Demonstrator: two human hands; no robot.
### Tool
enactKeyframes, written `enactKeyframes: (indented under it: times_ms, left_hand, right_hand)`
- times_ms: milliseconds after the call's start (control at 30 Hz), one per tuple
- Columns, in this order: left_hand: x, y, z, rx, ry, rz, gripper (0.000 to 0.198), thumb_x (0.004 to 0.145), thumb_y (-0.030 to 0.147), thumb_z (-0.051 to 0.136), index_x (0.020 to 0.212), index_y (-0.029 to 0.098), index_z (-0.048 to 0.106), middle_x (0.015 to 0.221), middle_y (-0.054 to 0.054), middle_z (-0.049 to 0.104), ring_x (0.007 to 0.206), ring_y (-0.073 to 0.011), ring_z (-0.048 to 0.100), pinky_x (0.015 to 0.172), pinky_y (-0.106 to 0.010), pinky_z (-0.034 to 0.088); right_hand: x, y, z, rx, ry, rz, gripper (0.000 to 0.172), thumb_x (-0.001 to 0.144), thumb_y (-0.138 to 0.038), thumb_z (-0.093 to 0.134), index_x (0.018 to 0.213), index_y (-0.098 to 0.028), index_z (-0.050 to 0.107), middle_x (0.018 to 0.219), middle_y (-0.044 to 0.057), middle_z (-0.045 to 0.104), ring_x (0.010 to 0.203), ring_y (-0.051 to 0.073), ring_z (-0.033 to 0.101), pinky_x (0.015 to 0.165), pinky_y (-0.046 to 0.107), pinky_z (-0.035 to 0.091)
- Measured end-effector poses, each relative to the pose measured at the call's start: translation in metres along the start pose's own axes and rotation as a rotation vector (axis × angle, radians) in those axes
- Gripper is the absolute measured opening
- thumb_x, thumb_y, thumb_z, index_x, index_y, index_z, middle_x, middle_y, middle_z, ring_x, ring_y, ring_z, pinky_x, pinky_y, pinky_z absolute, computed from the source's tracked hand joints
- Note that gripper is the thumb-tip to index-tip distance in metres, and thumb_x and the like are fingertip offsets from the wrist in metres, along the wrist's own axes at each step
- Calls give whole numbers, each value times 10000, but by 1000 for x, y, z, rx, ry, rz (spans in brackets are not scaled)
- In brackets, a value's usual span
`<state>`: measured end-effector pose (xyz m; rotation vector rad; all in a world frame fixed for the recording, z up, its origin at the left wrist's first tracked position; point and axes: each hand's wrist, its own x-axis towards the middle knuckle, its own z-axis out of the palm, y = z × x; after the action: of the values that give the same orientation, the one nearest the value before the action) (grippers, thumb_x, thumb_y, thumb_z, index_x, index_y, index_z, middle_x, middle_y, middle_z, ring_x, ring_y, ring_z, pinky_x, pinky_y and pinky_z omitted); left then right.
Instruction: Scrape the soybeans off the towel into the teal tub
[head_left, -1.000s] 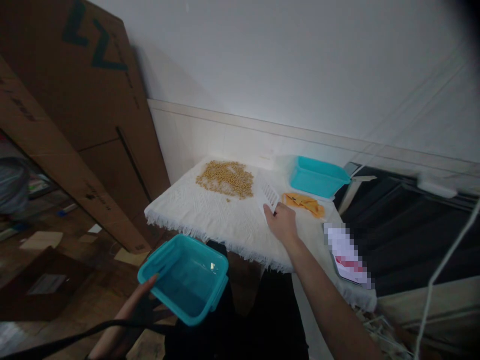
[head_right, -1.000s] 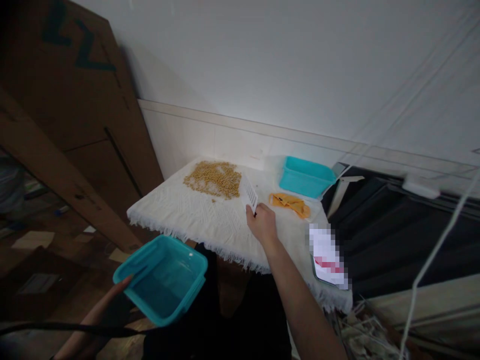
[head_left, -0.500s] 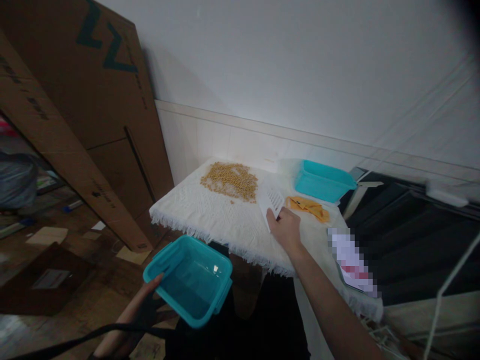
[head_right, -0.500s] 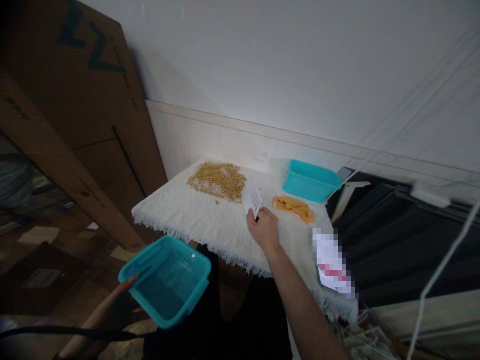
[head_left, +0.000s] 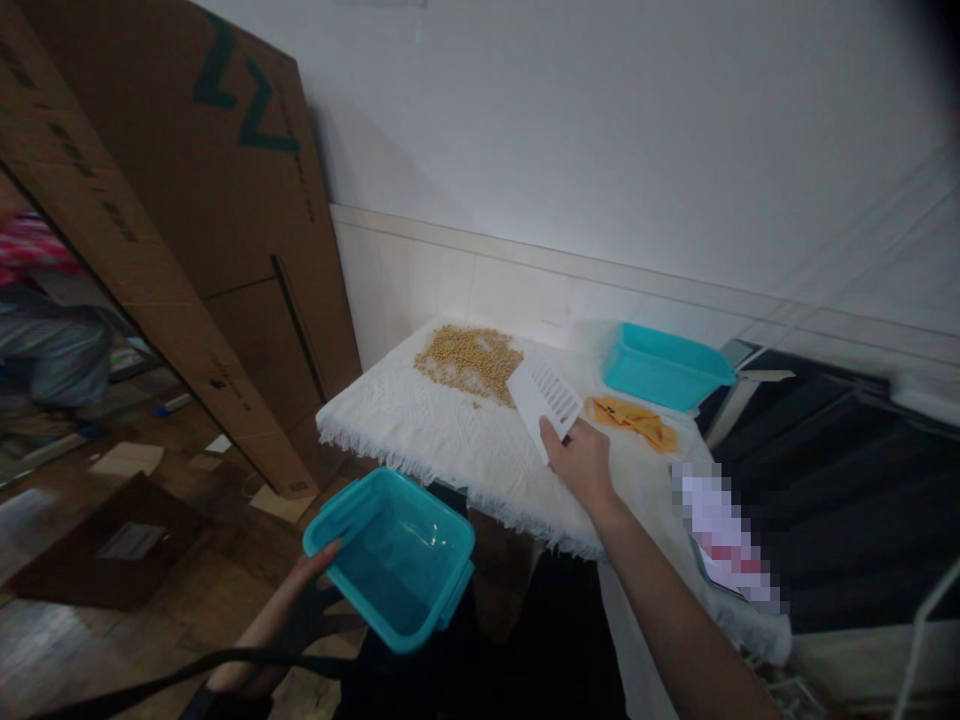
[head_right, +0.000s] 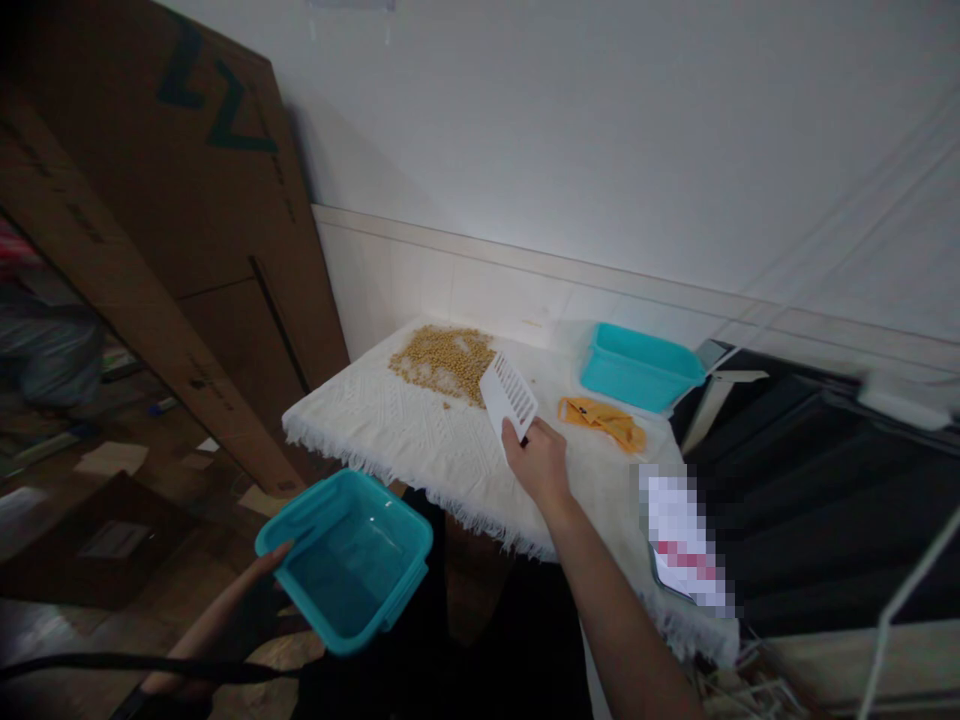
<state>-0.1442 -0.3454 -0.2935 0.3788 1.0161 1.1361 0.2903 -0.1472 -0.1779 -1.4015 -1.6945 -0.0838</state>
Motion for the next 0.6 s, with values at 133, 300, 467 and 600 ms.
enactKeyframes:
  times_ms: [133, 300, 467, 600]
  left_hand:
    - [-1, 8, 20, 34, 39, -31, 1005, 864, 498, 949, 1754, 357, 505, 1785, -117, 588, 1677, -524, 454, 1265, -689, 550]
    - [0, 19, 42, -2, 100, -105, 1066, 963, 536, 875, 1831, 227, 338, 1694, -226, 663, 1554, -467, 637, 1201, -597, 634]
    - [-3, 28, 49, -37, 136, -141, 1119, 984, 507, 861, 1854, 165, 246, 1523, -247, 787, 1466, -444, 720, 1145, -552, 673]
    - [-3, 34, 46, -35, 181, -198, 1132, 980, 447, 868, 1861, 178, 210, 1423, -221, 850, 1361, -474, 787, 1037, -590, 723]
  right_hand:
    - [0, 1, -4, -52, 58, 36, 426, 977, -492, 563, 729, -206, 759, 752, 125, 801, 711, 248, 741, 718, 329, 556]
    - [-5, -2, -1, -67, 11, -34, 417, 983, -459, 557, 690, -215, 726, 694, 108, 753, 679, 226, 706, 693, 311, 535]
    - [-5, -11, 7, -35, -37, -110, 422, 1016, -436, 553, 689, -224, 718, 701, 103, 751, 691, 219, 708, 706, 303, 551]
    - [-4, -14, 9, -19, -78, -146, 426, 1030, -433, 550, 712, -219, 736, 727, 108, 769, 713, 224, 731, 725, 307, 564]
